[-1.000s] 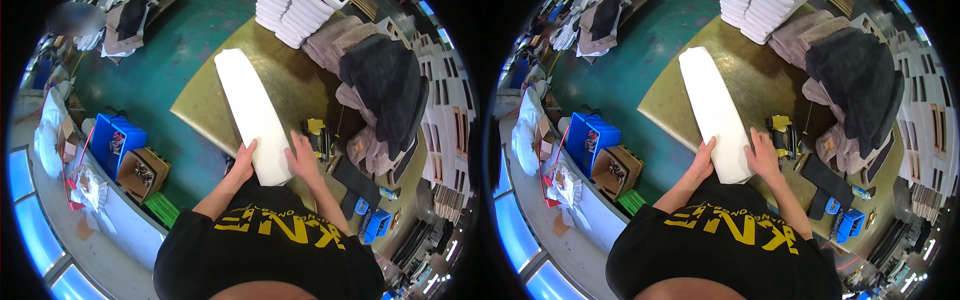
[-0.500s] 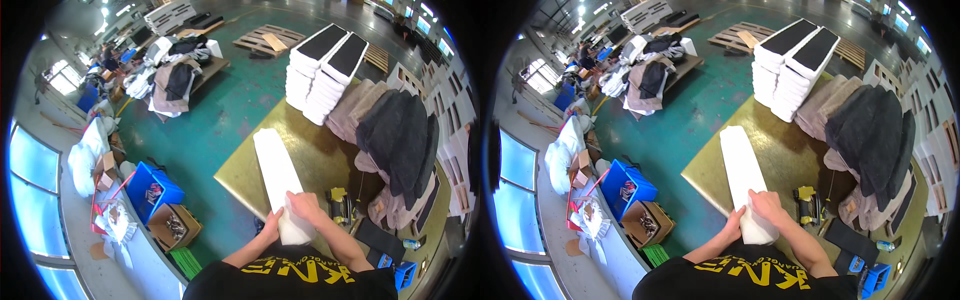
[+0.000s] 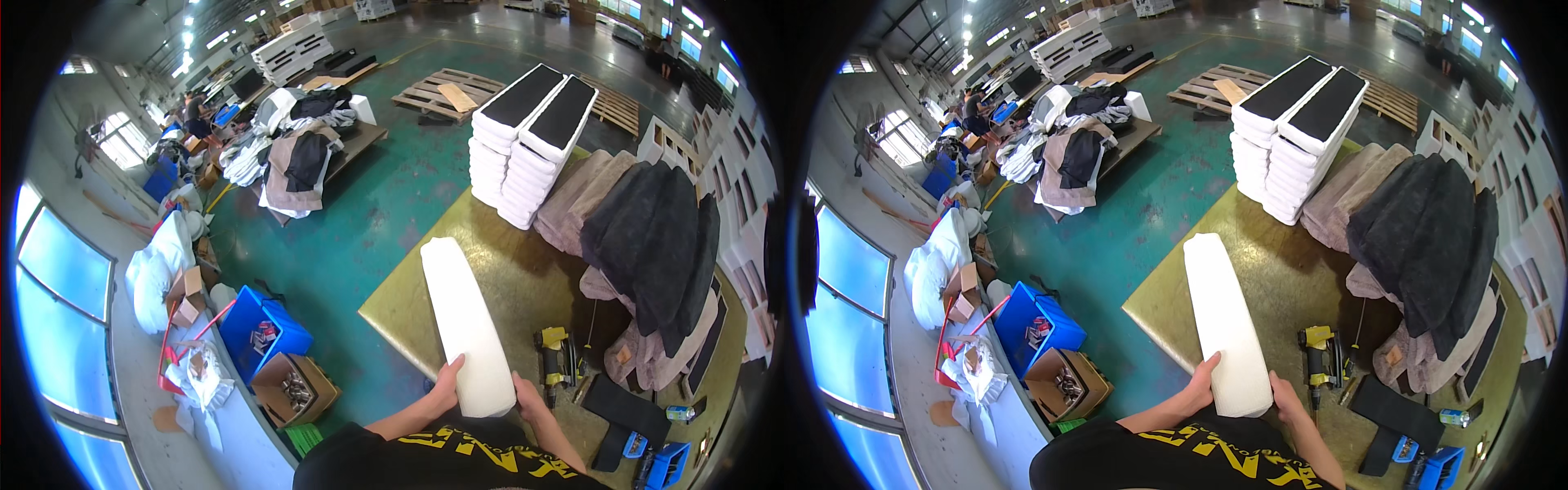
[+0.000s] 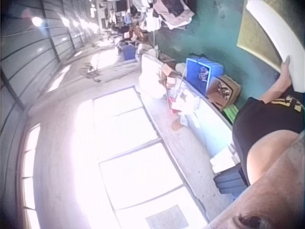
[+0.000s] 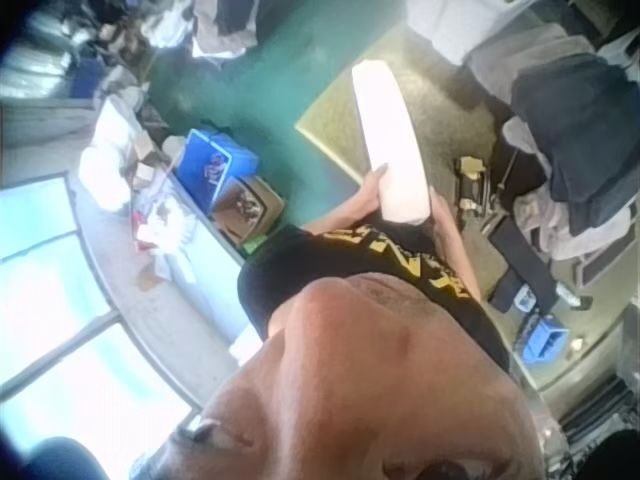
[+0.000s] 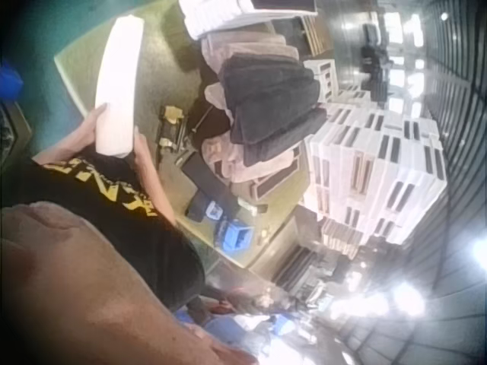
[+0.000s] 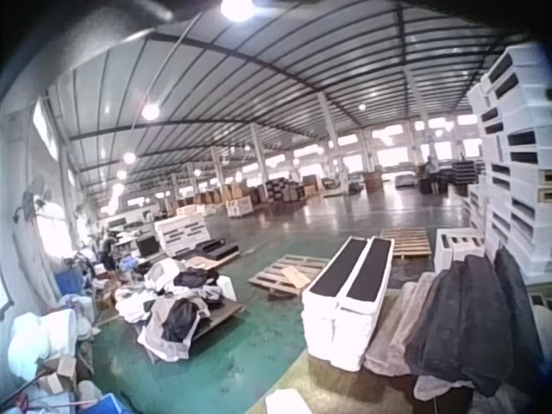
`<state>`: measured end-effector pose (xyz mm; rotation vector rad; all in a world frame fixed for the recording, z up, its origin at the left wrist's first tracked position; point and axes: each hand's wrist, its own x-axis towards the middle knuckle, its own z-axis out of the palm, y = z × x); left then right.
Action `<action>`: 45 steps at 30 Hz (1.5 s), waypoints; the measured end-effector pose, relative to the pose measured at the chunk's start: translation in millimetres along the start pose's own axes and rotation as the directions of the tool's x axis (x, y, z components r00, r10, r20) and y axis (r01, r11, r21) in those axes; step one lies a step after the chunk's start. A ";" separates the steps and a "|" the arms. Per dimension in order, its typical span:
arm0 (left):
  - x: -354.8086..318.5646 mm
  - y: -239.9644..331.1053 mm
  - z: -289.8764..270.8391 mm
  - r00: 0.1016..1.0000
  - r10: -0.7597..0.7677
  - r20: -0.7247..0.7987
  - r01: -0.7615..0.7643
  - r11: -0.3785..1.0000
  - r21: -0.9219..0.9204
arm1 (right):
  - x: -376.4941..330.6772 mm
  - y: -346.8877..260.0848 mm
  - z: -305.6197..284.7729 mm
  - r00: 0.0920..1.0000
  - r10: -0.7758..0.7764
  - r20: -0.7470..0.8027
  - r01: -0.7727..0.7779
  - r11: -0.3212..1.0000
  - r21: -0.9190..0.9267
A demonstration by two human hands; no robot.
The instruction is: The recorder is assembling and finishing padded furniture panels using a pneumatic staple gun, a screwdriver, and a pencil.
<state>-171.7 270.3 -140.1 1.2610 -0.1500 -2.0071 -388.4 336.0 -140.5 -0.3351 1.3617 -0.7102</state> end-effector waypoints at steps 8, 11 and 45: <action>5.4 -5.0 1.2 0.999 -0.034 0.025 0.034 0.999 -0.036 | -0.3 14.0 0.3 0.992 -0.083 0.091 0.060 0.971 0.233; 9.7 -7.5 -0.5 0.998 -0.052 0.043 0.054 0.997 -0.048 | 4.4 9.4 0.8 0.977 -0.092 0.190 0.024 0.943 0.331; 26.7 -9.1 -14.6 0.816 0.034 0.577 0.279 0.851 -0.446 | -61.6 -53.0 98.8 0.823 -0.464 0.327 0.567 0.647 -0.510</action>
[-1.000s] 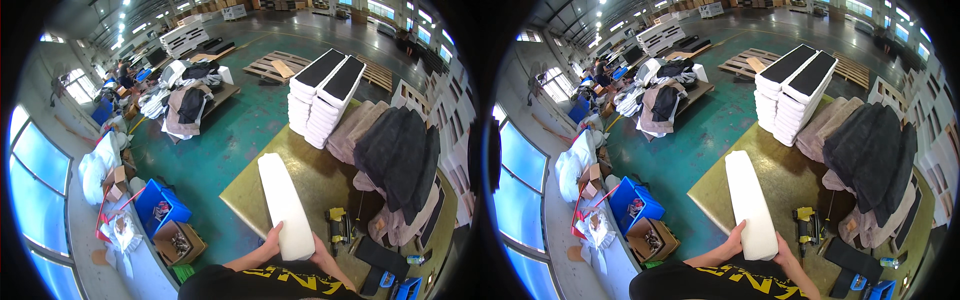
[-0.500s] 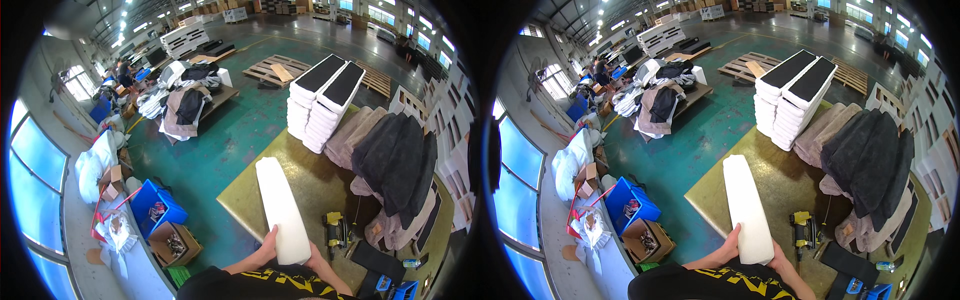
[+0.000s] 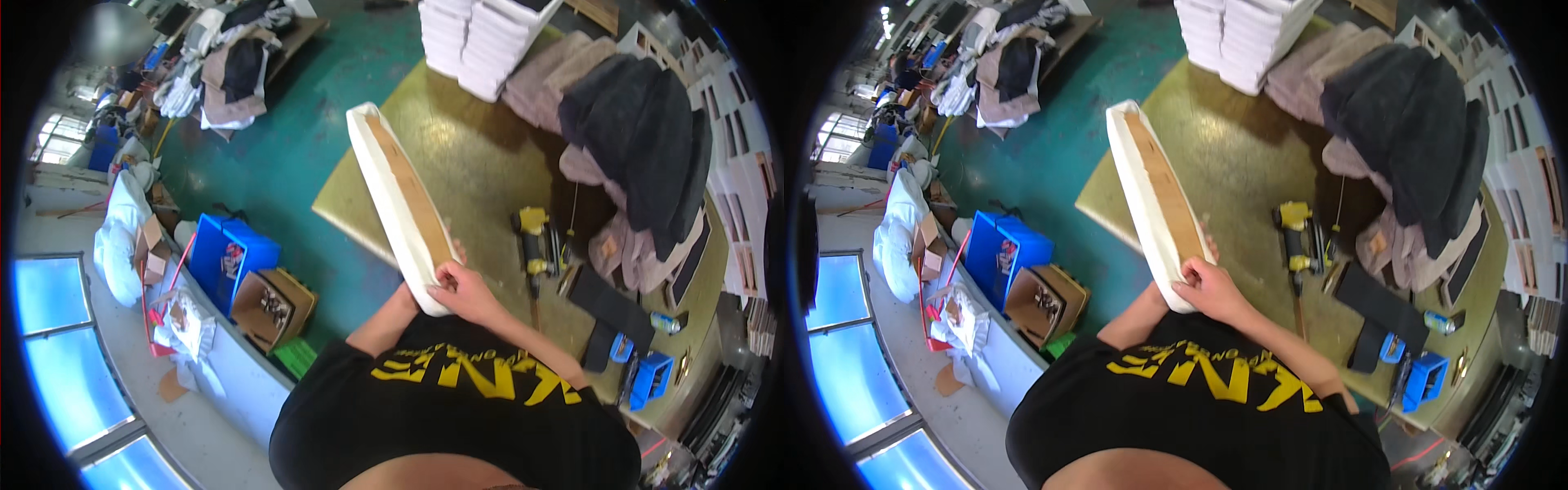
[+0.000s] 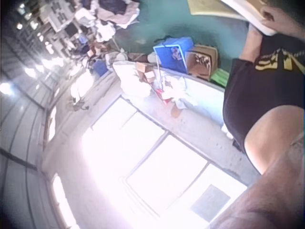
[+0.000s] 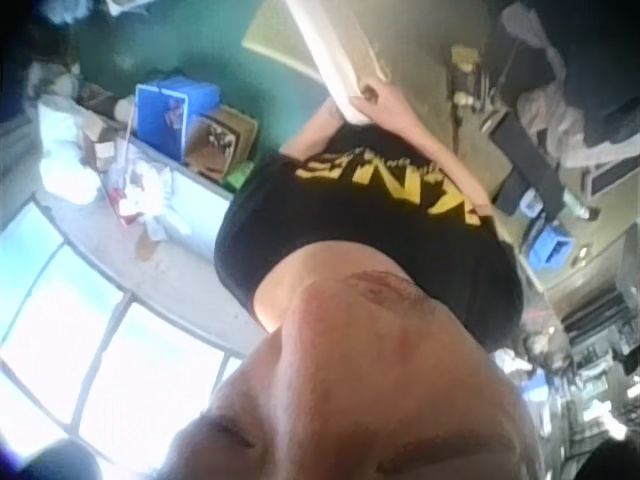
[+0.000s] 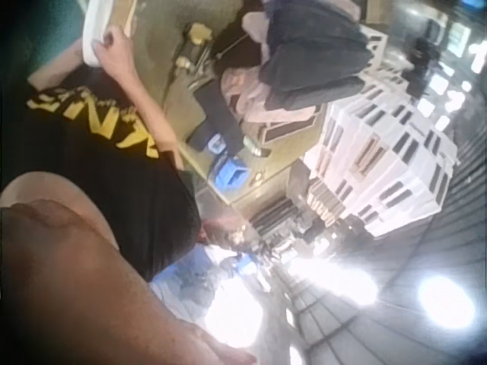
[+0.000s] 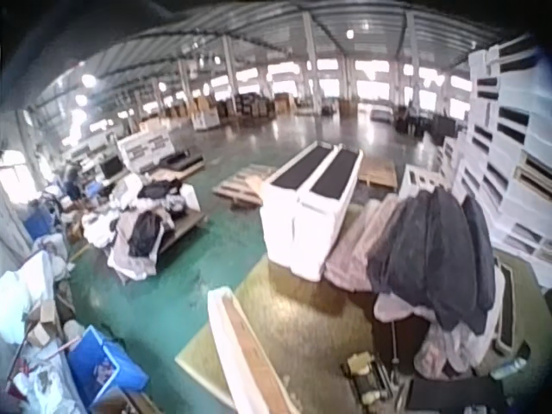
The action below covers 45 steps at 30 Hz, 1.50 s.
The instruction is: The recorder is assembling and finishing padded furniture panels using a pneumatic staple gun, a screwdriver, and a pencil.
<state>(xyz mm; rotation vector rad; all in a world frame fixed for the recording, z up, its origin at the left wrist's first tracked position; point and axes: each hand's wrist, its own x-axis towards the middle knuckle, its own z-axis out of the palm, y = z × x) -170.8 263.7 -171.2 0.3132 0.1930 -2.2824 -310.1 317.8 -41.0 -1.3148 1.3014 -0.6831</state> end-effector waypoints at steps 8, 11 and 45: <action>0.8 4.5 -8.3 0.994 -0.009 0.108 0.024 0.990 -0.140 | -5.9 19.0 16.4 0.979 0.187 0.087 -0.203 0.949 0.243; -0.7 0.1 -15.4 0.997 -0.020 0.068 0.034 0.974 -0.223 | -9.1 30.1 8.9 0.987 0.124 0.097 -0.149 0.936 0.318; -64.2 5.1 -86.0 0.686 0.092 -0.721 0.657 0.346 0.670 | -81.8 105.0 -45.5 0.983 -0.008 -0.181 -0.075 0.890 -0.450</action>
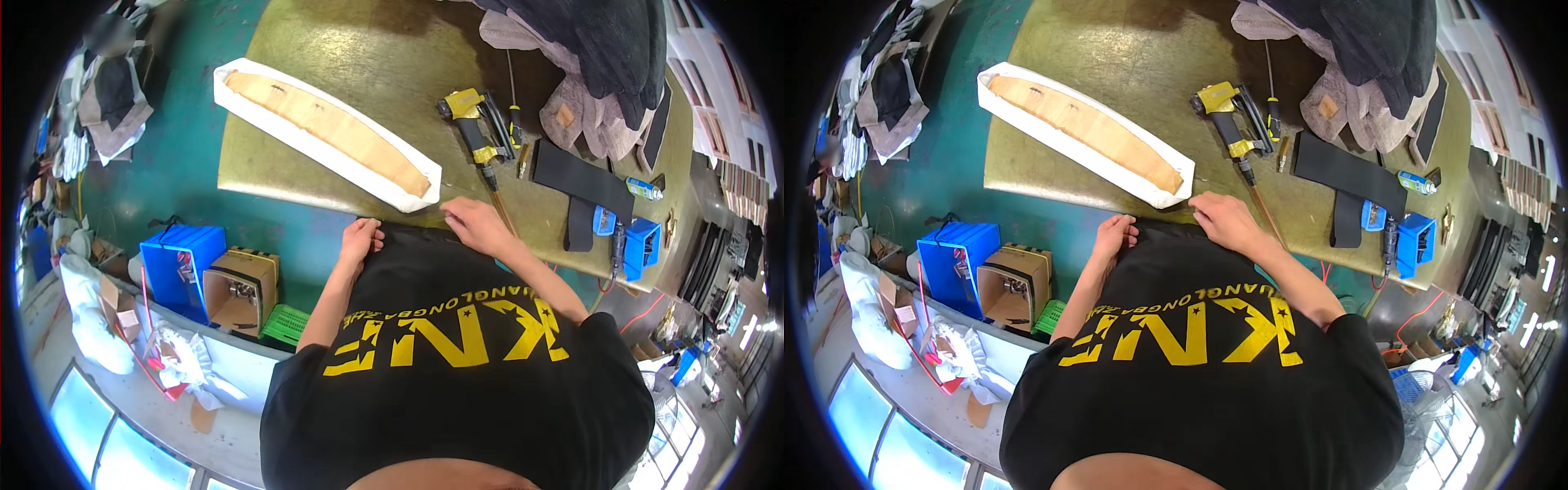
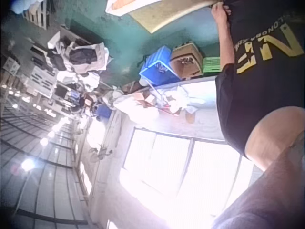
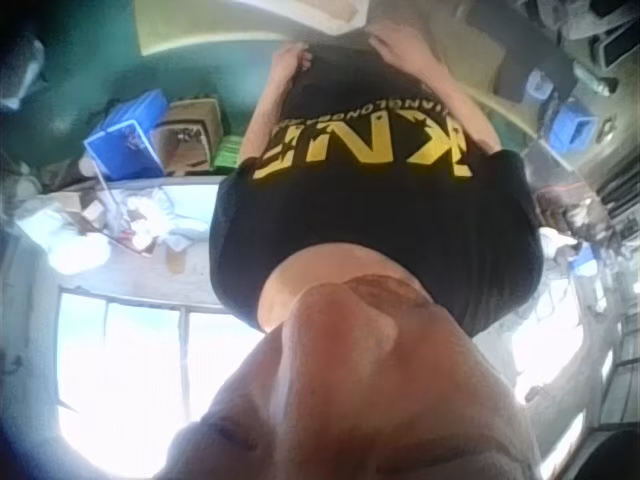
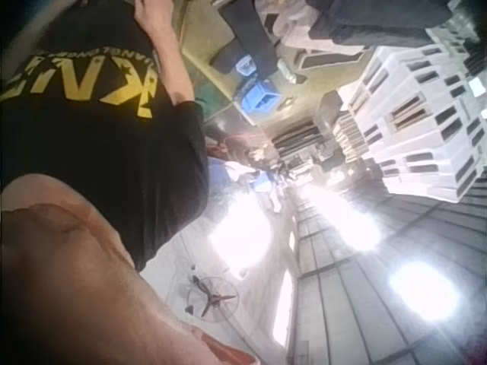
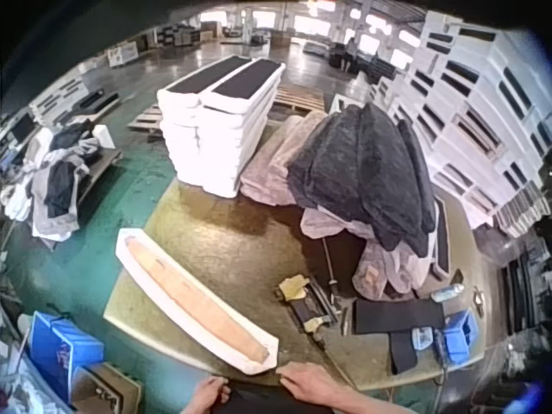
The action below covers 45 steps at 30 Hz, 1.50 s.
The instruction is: The recorder is assembling and finishing padded furniture panels using a pneumatic staple gun, a screwdriver, and a pencil.
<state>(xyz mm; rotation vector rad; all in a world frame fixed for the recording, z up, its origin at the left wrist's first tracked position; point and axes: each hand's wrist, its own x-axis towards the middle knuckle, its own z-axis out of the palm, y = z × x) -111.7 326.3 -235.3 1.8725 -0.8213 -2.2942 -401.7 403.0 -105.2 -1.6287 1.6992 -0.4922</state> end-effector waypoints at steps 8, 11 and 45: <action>2.0 32.1 19.1 0.993 0.083 -0.081 -0.090 0.992 -0.089 | 23.3 29.2 28.8 0.980 0.084 -0.181 -0.070 0.994 0.082; 1.0 38.7 33.9 0.983 0.087 -0.159 -0.116 0.976 -0.183 | 55.1 44.5 42.1 0.942 0.056 -0.331 -0.036 0.997 0.068; -78.1 100.5 94.9 0.230 0.838 0.495 -0.837 -0.090 0.540 | 52.3 70.9 94.2 0.784 -0.055 0.619 -0.566 -0.473 0.675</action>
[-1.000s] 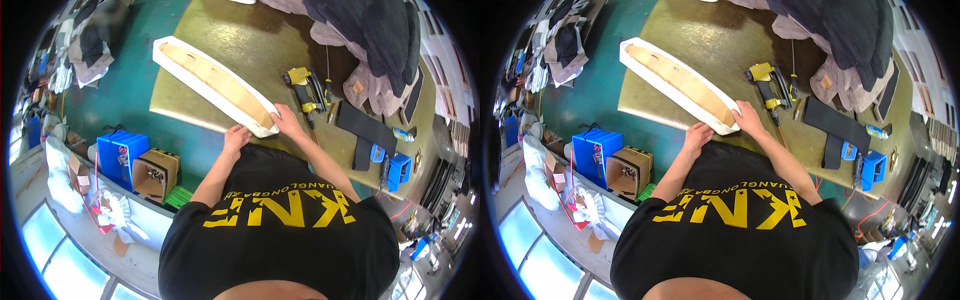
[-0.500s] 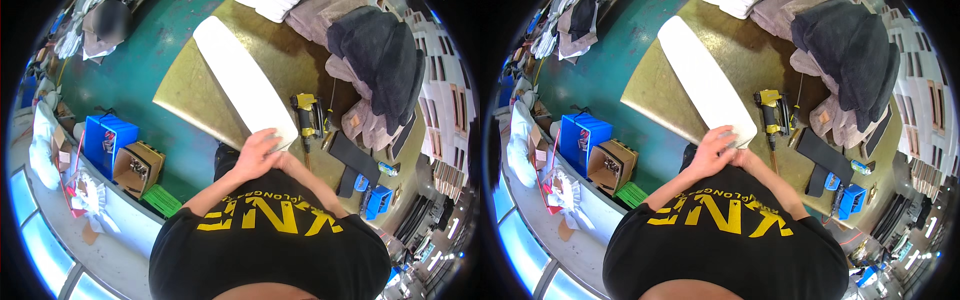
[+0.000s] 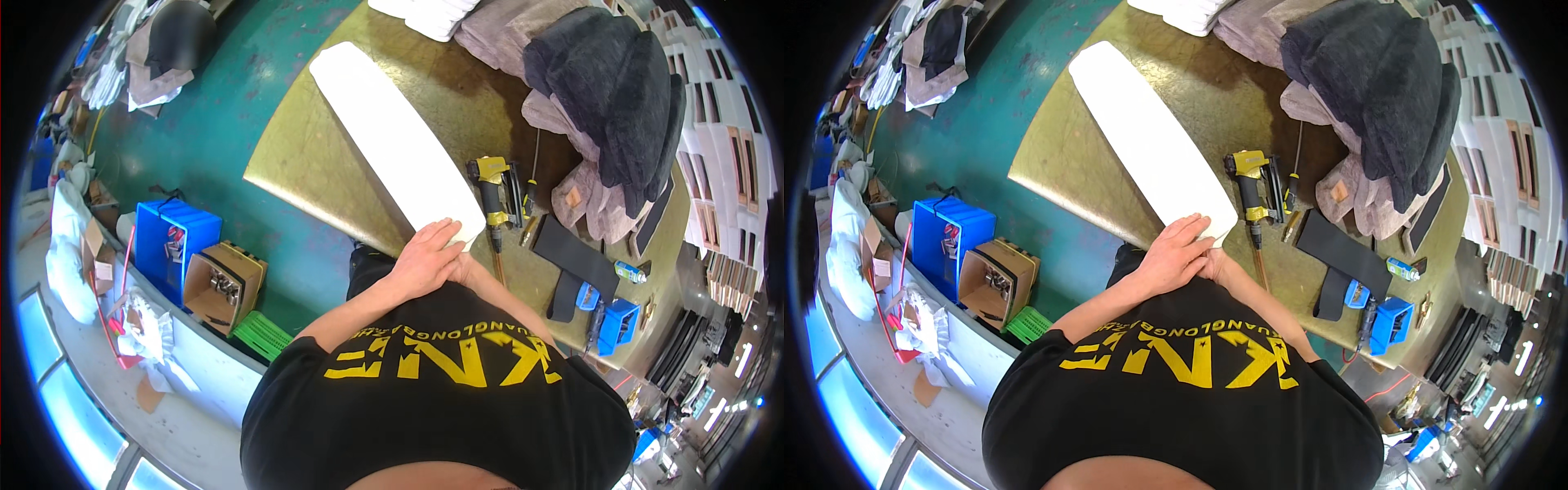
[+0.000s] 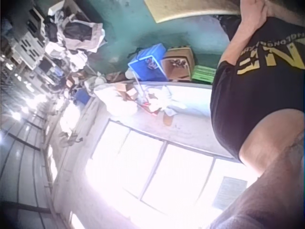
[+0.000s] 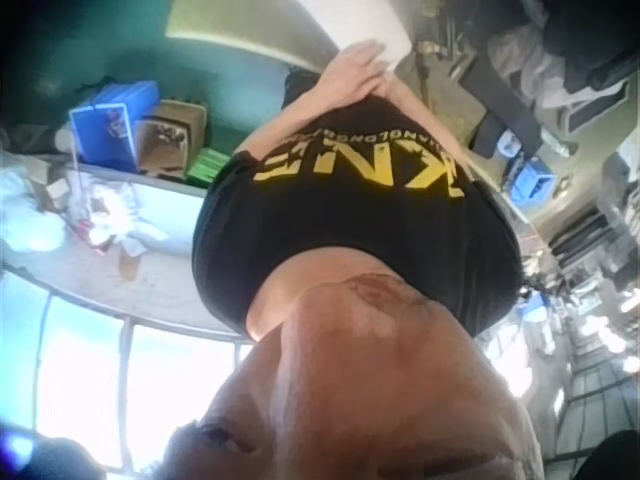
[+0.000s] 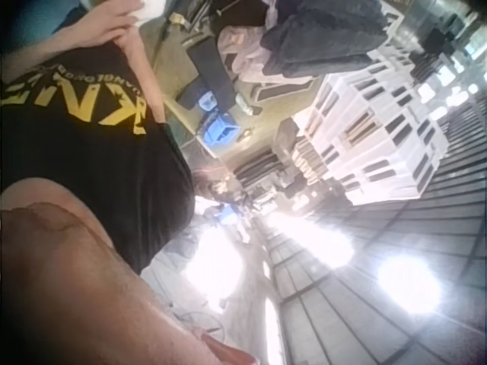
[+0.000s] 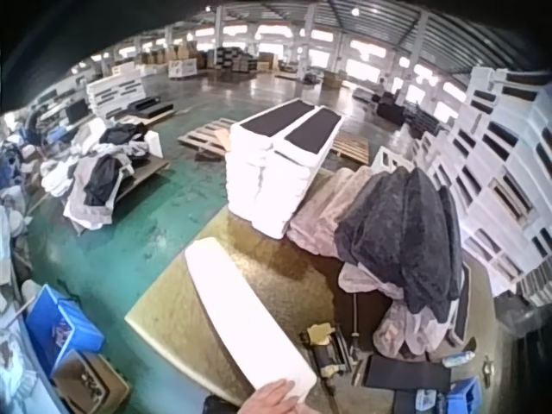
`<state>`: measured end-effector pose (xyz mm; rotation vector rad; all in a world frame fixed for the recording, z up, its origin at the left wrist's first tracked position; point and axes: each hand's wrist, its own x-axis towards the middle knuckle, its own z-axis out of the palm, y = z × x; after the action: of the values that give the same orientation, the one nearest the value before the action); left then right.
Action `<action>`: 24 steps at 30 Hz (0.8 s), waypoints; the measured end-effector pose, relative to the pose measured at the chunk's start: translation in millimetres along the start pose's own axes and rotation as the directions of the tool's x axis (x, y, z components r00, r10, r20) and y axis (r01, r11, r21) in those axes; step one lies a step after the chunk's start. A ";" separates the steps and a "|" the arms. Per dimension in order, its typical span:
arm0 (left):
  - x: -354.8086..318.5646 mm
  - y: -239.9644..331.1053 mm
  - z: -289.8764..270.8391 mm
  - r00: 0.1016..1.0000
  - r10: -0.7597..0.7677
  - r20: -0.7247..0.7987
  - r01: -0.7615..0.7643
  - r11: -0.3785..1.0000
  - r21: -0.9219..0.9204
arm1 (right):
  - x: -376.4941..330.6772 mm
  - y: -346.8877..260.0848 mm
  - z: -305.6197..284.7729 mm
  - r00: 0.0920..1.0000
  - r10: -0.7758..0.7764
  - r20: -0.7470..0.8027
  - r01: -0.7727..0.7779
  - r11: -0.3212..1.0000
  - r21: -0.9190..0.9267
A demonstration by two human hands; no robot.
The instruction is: The recorder is assembling and finishing padded furniture panels using a pneumatic staple gun, a screwdriver, and a pencil.
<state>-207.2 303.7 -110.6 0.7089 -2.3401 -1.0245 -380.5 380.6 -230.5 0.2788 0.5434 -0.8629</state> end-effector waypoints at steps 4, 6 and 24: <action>-7.3 -4.8 1.5 0.932 -0.345 -0.110 0.283 0.883 -0.374 | 6.0 -21.2 2.7 0.949 -0.251 -0.193 0.148 0.890 -0.432; -15.3 -12.2 1.3 0.787 -0.610 -0.089 0.383 0.596 -0.706 | 3.6 -39.6 10.3 0.805 -0.565 -0.181 0.172 0.513 -0.841; -19.6 -101.8 53.2 0.388 -0.813 0.434 0.520 -0.196 -0.832 | -111.0 -136.7 -56.9 0.054 -0.968 0.246 -0.498 -0.239 -0.834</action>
<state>-198.3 284.0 -225.1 1.4907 -0.4217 -2.2427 -564.8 391.5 -218.1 -1.3087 2.7211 -0.7104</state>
